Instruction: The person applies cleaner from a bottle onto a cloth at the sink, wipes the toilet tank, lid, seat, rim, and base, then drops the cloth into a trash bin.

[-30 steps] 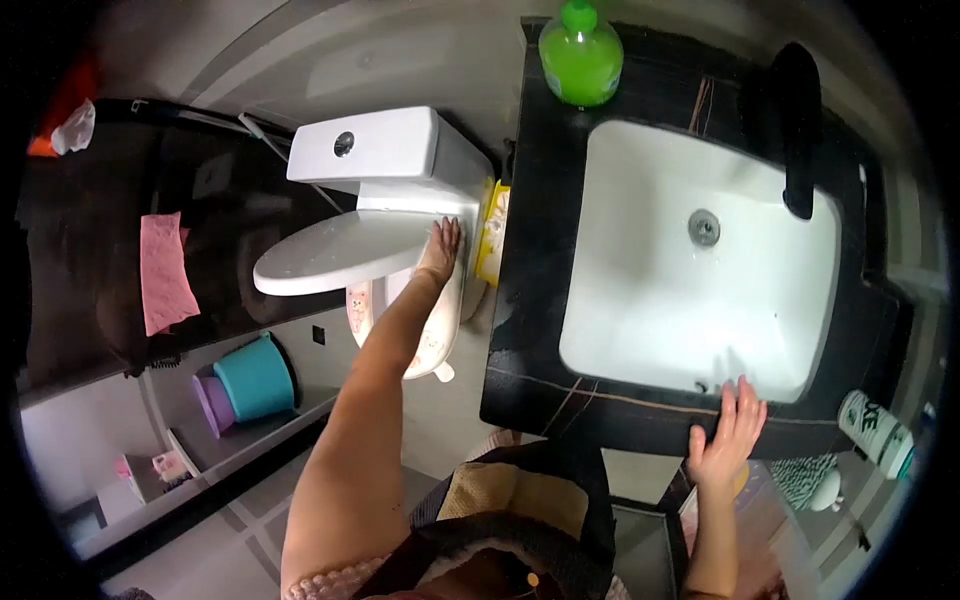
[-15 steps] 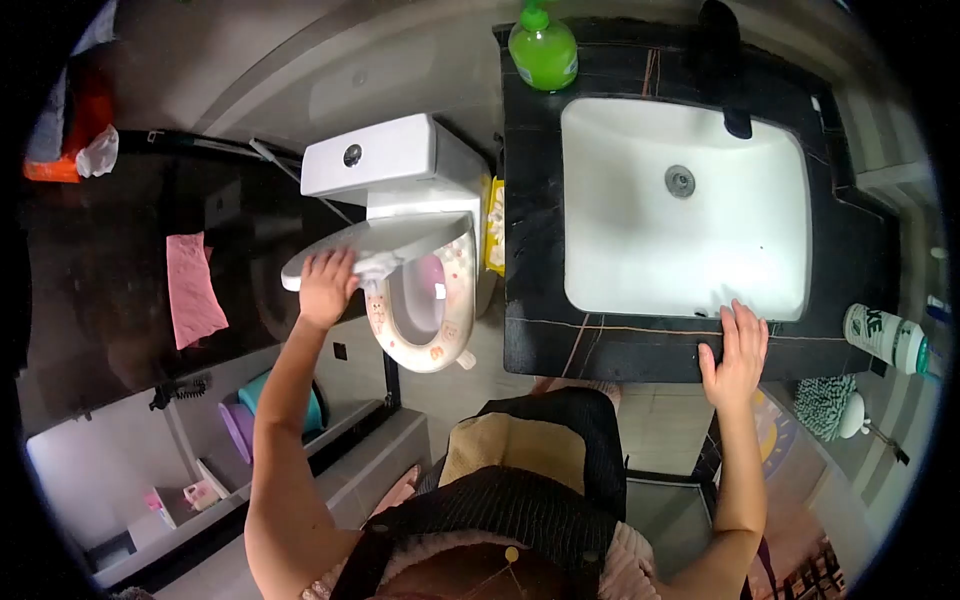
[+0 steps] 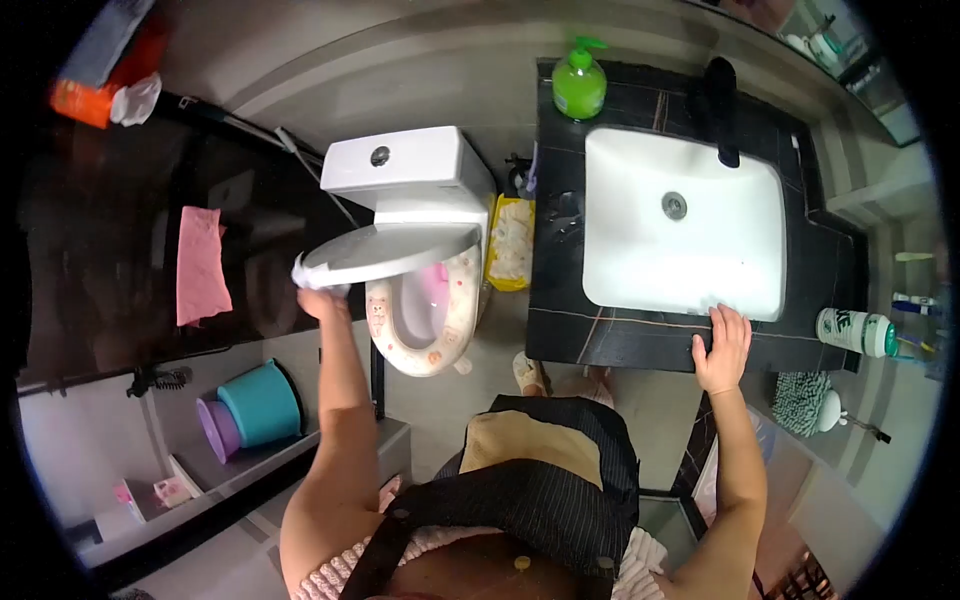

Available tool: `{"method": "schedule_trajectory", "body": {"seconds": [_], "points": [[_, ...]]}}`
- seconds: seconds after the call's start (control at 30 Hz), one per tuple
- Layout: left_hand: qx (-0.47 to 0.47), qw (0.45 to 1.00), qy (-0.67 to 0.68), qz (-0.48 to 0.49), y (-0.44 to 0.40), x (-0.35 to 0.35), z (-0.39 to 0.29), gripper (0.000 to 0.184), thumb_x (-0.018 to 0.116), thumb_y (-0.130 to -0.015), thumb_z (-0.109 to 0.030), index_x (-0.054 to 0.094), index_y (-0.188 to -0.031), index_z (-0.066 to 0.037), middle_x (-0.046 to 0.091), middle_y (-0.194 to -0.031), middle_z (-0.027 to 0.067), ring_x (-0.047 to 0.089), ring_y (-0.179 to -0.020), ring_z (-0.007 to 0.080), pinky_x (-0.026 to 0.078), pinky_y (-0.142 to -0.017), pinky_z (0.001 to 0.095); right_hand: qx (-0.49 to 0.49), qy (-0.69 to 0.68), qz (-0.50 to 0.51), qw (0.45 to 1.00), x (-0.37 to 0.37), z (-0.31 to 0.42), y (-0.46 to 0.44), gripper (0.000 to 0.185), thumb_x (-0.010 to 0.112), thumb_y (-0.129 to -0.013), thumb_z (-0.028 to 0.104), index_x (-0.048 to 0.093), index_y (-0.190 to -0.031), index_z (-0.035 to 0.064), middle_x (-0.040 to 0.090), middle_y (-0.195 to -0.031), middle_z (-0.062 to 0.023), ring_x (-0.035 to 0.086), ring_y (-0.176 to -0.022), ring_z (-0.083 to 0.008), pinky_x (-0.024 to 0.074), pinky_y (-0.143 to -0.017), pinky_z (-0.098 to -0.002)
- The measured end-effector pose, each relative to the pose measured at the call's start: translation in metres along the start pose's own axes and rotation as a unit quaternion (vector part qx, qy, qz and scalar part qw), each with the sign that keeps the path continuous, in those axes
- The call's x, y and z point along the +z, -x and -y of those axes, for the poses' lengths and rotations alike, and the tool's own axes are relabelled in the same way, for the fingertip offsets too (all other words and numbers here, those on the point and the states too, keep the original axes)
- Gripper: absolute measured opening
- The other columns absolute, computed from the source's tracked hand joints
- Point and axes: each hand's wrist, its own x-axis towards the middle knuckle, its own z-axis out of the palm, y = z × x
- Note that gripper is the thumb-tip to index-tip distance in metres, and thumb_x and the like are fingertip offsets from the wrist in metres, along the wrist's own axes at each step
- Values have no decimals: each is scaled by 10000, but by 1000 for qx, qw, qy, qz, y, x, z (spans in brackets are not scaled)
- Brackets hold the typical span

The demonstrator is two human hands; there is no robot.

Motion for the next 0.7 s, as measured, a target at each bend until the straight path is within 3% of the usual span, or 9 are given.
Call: {"method": "schedule_trajectory", "body": {"seconds": [0.07, 0.13, 0.23, 0.33, 0.4, 0.43, 0.5, 0.63, 0.7], "points": [[-179, 969, 169, -18, 14, -31, 39, 393, 464, -1032, -282, 530, -1297, 1, 615, -1260, 197, 597, -1183, 356, 522, -998, 539, -3, 4, -11, 1000, 1, 0, -1, 523, 593, -865, 325, 524, -1287, 24, 514, -1334, -183, 438, -1287, -371, 247, -1149, -537], [-293, 940, 171, 32, 44, -51, 78, 429, 429, -1043, -312, 518, -1332, -8, 559, -1355, 164, 587, -1189, 323, 569, -924, 458, -4, 10, -1, 1000, -2, 2, -2, 518, 590, -872, 322, 522, -1287, 21, 513, -1334, -188, 434, -1289, -374, 250, -1149, -532], [-390, 876, 277, 59, 111, -69, 96, 482, 420, -1043, -378, 494, -1371, -33, 540, -1395, 120, 552, -1233, 290, 508, -1017, 451, -2, 22, 12, 1000, -2, 3, -2, 506, 583, -891, 316, 518, -1293, 16, 506, -1338, -200, 426, -1295, -381, 255, -1149, -522], [-348, 905, 214, 120, 171, -56, 14, 473, 430, -1040, -395, 521, -1351, -50, 580, -1336, 77, 519, -1246, 255, 372, -1128, 407, 11, 56, 31, 998, -1, 7, 1, 489, 566, -939, 299, 497, -1326, 7, 470, -1376, -226, 409, -1306, -402, 276, -1134, -523], [-374, 912, 147, 86, 201, -54, -19, 430, 465, -1029, -371, 539, -1347, -91, 607, -1225, 75, 564, -1123, 228, 453, -1018, 380, 68, 52, -9, 996, 17, 31, -1, 515, 592, -933, 291, 491, -1348, 3, 461, -1400, -232, 404, -1315, -407, 289, -1127, -519], [-370, 913, 151, 80, 206, -64, -19, 430, 465, -1029, -371, 539, -1347, -91, 607, -1225, 75, 564, -1123, 228, 453, -1018, 380, 39, 7, -11, 999, 6, 67, -11, 525, 610, -925, 288, 497, -1347, -3, 459, -1405, -235, 404, -1319, -409, 298, -1122, -520], [-423, 886, 34, 190, 220, -79, -9, 453, 530, -1004, -421, 518, -1372, -157, 609, -1214, 55, 599, -1012, 182, 507, -847, 321, -3, -86, 9, 996, -11, 159, -27, 531, 664, -892, 270, 531, -1332, 4, 458, -1416, -232, 414, -1322, -401, 335, -1101, -521], [-401, 829, 121, 371, 256, -4, -61, 437, 588, -989, -365, 507, -1374, -176, 610, -1143, 26, 588, -929, 134, 482, -763, 264, -172, -438, 97, 877, -31, 311, -42, 644, 779, -804, 196, 511, -1376, 67, 454, -1447, -168, 428, -1354, -345, 370, -1120, -426], [-255, 885, -16, 388, 277, 47, -92, 436, 593, -990, -341, 493, -1378, -167, 603, -1096, 14, 567, -894, 126, 477, -752, 265, -207, -474, 109, 849, -68, 359, -49, 652, 805, -792, 229, 530, -1359, 61, 522, -1369, -168, 498, -1279, -320, 424, -1064, -403]]}}
